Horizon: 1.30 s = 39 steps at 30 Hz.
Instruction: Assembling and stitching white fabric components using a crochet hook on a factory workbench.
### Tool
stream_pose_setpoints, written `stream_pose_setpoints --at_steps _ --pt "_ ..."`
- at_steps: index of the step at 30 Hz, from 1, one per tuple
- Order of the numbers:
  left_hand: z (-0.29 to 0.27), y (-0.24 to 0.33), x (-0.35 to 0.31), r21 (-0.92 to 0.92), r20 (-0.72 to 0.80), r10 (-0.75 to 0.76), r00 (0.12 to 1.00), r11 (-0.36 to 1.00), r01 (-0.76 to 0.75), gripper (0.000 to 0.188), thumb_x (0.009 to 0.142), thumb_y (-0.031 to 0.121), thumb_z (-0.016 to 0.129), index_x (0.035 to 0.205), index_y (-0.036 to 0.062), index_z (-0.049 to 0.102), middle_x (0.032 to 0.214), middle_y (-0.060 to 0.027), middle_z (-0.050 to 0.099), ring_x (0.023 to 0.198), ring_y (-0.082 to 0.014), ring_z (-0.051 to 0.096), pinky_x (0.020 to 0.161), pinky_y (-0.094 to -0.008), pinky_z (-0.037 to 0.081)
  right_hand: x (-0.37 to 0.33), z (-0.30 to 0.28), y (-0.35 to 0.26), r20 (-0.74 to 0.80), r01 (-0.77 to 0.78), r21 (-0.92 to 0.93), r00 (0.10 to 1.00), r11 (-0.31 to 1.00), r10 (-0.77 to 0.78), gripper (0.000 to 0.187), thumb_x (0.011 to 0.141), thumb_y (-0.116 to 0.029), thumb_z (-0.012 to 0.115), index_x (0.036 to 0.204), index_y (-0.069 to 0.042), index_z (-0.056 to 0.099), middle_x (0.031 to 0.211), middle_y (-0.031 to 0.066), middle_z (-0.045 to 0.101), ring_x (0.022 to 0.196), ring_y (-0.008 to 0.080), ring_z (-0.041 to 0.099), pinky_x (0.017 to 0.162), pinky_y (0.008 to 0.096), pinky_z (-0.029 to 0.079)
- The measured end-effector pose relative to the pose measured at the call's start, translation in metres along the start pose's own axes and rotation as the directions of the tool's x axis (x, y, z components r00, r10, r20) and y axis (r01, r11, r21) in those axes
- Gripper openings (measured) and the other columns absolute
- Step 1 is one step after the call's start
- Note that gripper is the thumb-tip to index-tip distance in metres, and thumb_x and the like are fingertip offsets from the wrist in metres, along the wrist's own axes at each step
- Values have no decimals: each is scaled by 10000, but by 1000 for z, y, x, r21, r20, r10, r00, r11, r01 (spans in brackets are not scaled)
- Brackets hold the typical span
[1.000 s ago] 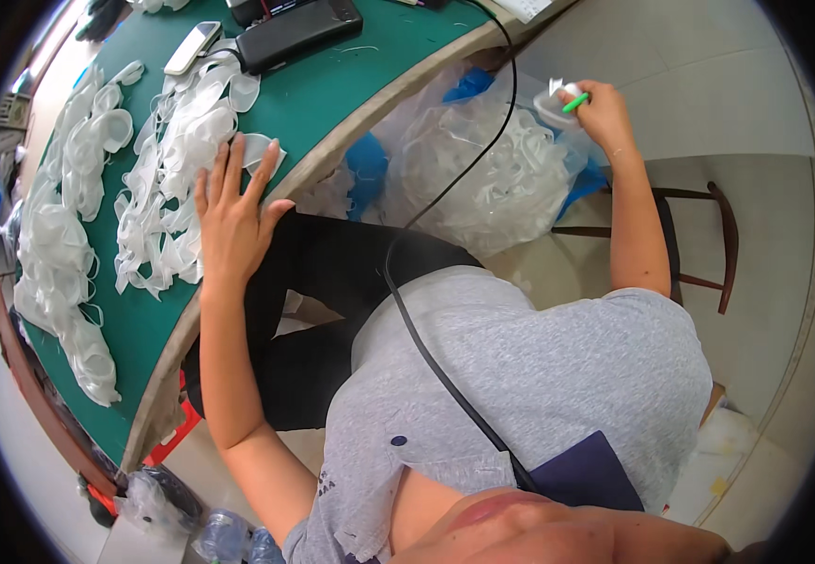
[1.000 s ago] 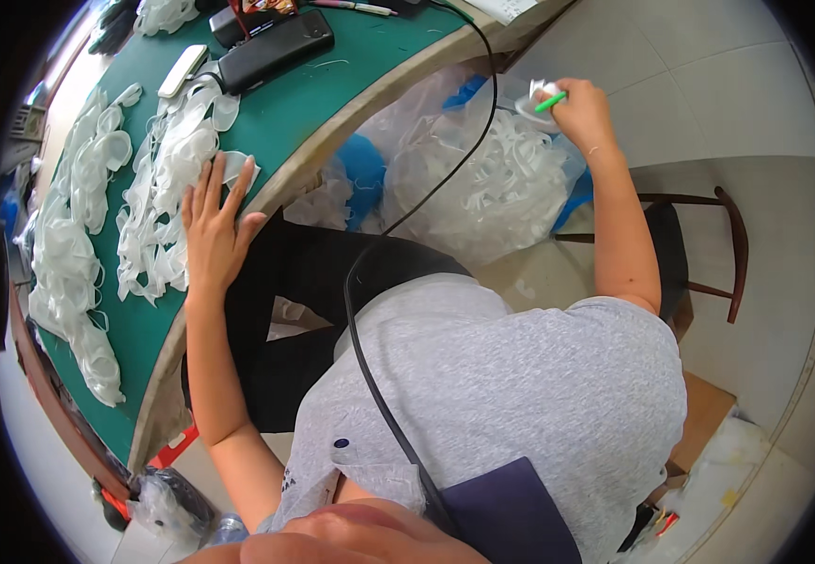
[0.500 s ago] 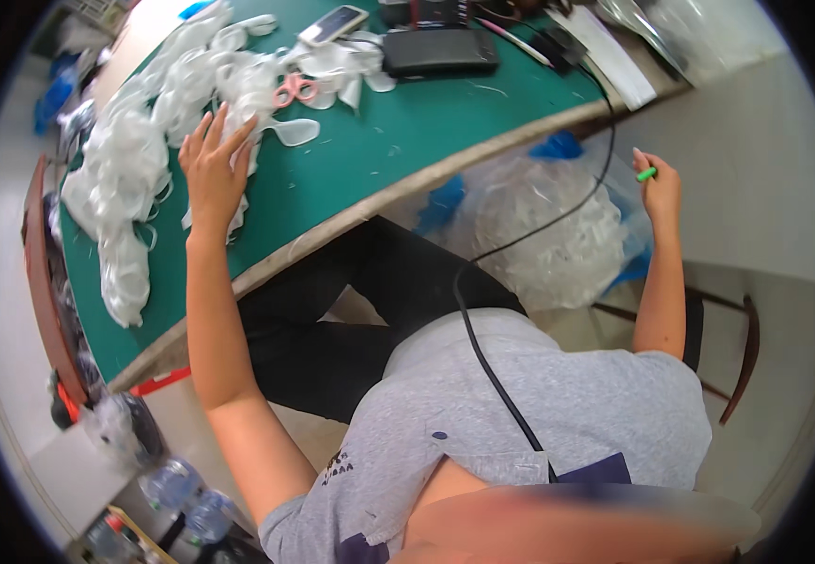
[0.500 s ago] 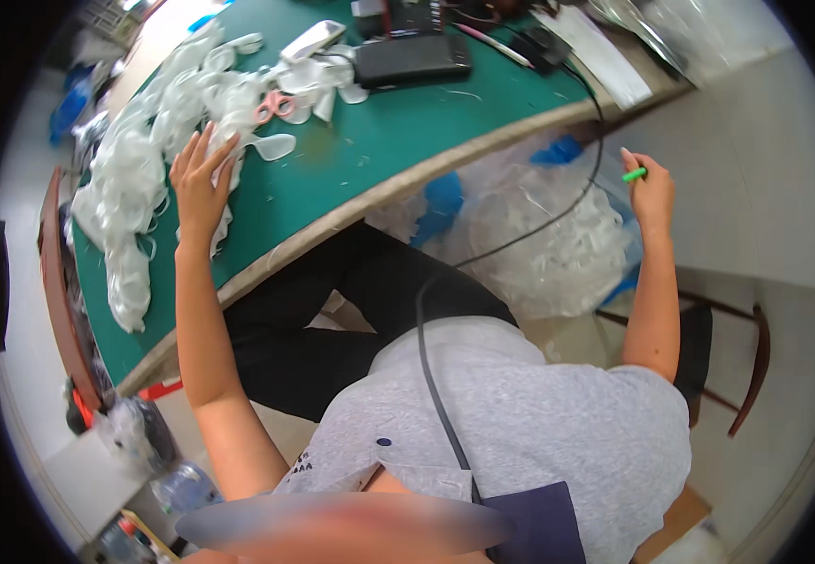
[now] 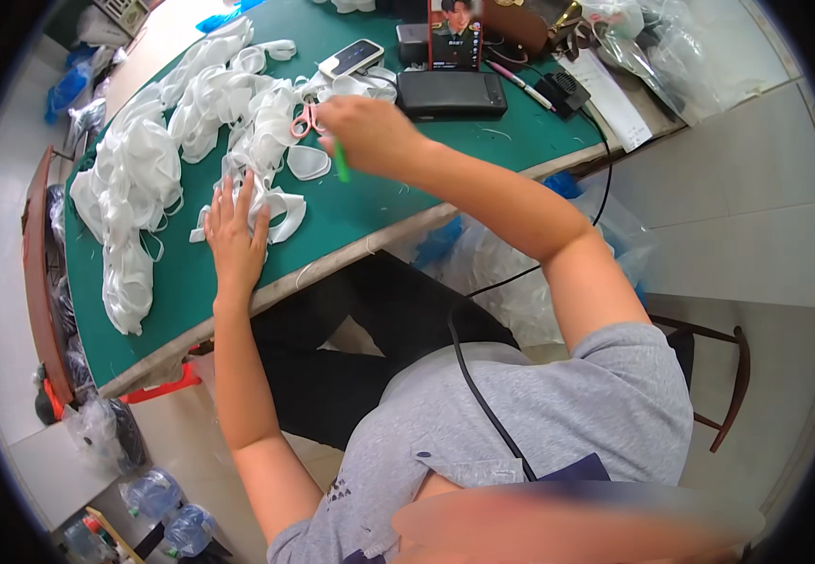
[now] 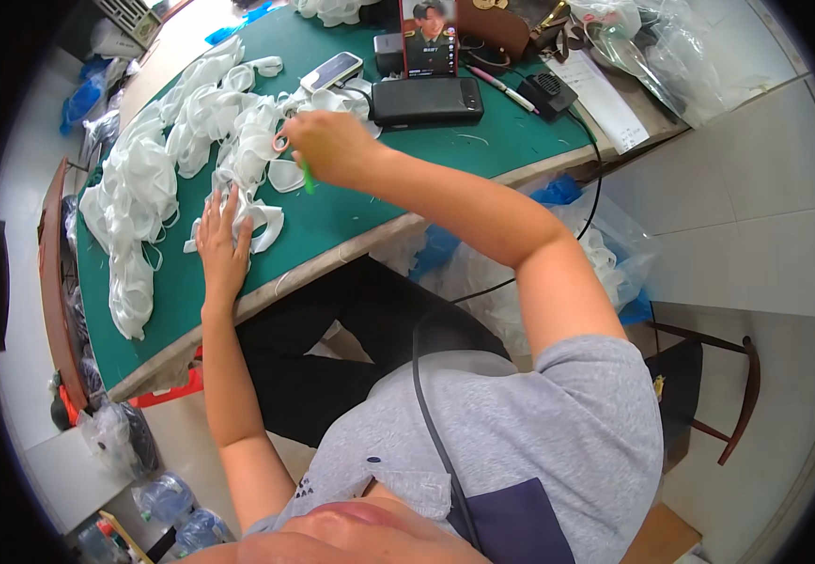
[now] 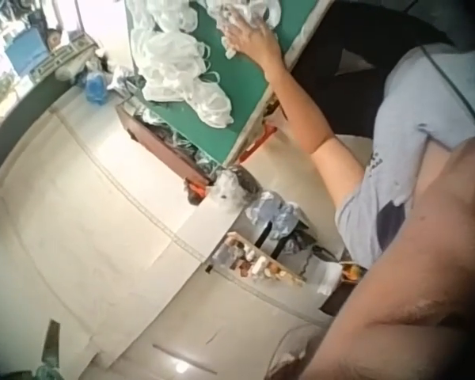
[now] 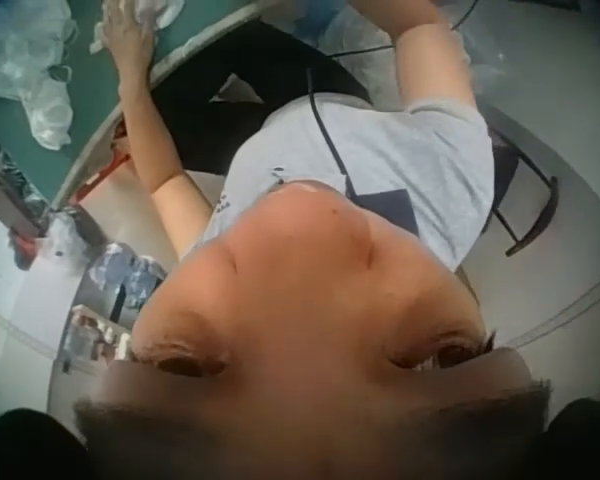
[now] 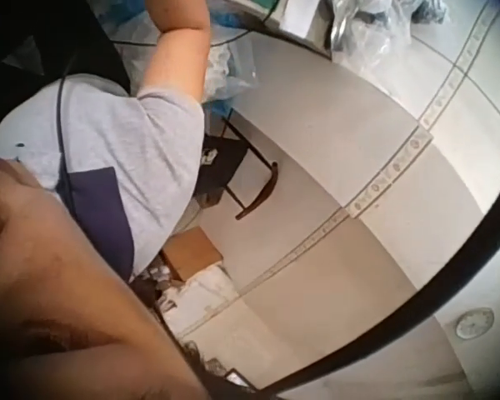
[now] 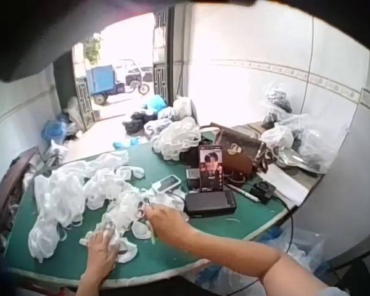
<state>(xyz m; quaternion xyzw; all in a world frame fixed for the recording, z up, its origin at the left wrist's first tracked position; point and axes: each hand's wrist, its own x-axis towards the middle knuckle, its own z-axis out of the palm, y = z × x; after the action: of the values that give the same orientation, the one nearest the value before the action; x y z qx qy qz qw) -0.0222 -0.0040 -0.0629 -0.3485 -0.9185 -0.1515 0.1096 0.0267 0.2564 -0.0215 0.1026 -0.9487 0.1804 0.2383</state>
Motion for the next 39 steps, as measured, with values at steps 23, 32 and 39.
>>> stream_pose_setpoints --at_steps 23,32,39 --pt "23 58 88 -130 -120 -14 993 992 -1 908 705 663 655 1453 267 325 1437 -243 296 1248 -448 316 1018 -575 265 -89 -118 54 3 -164 778 966 606 257 296 864 55 564 730 -74 334 894 84 481 716 104 541 617 216 459" --pt "71 113 148 167 -39 -317 948 933 319 746 755 607 578 1293 101 473 1307 -180 401 1187 -405 339 936 -605 290 -172 -115 60 -46 -293 698 892 654 450 300 853 59 599 740 -69 352 899 78 489 720 90 494 641 214 469" --pt "71 76 154 91 -146 -111 983 988 125 274 767 235 590 980 74 650 1033 -118 591 1000 -356 518 857 -506 443 -182 -120 58 -97 -281 634 895 720 435 310 851 56 611 727 -59 352 907 85 501 717 92 494 656 219 483"
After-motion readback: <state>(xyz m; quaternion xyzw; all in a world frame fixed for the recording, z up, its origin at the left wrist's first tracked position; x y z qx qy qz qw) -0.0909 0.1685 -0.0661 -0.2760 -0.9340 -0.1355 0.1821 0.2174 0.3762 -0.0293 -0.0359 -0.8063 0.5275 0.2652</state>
